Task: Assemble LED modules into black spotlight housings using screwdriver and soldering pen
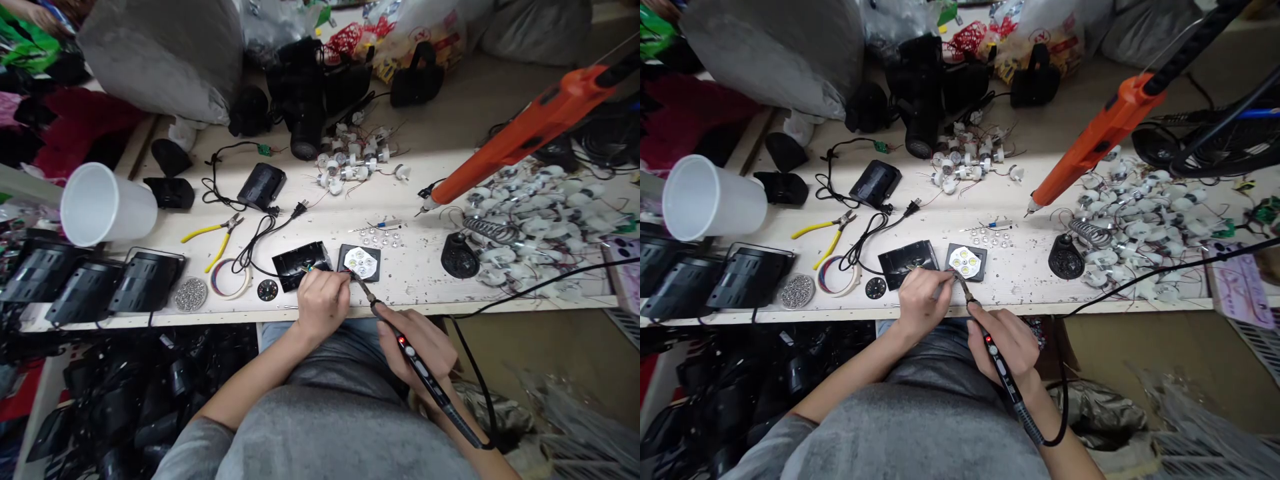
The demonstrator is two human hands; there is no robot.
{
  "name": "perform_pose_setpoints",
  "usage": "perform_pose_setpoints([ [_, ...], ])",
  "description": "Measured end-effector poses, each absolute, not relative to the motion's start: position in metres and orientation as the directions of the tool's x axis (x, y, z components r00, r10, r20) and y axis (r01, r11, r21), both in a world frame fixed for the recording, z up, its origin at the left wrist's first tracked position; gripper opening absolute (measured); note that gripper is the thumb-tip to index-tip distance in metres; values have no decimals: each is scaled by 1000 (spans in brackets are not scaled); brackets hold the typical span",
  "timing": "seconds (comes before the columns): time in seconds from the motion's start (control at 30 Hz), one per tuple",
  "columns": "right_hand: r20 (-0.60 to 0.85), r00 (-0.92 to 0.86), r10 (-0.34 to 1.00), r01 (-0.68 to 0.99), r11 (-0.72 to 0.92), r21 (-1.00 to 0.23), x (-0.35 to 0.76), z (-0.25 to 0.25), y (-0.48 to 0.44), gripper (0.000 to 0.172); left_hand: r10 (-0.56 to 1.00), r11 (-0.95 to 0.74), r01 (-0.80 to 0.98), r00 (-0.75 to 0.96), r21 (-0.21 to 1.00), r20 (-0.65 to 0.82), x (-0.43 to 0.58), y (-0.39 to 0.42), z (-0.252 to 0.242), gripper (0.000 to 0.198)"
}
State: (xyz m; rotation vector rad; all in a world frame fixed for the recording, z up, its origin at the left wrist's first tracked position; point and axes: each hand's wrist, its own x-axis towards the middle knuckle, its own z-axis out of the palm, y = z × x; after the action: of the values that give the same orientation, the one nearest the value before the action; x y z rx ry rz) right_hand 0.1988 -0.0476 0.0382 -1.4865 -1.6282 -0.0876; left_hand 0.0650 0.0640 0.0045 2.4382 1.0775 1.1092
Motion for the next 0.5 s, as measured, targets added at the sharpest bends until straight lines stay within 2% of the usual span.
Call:
perform_pose_setpoints([
  [0.5, 616, 144, 774, 820, 255, -512, 197, 40, -48, 31, 733, -679, 533, 462, 504, 500, 65, 64, 6, 17],
])
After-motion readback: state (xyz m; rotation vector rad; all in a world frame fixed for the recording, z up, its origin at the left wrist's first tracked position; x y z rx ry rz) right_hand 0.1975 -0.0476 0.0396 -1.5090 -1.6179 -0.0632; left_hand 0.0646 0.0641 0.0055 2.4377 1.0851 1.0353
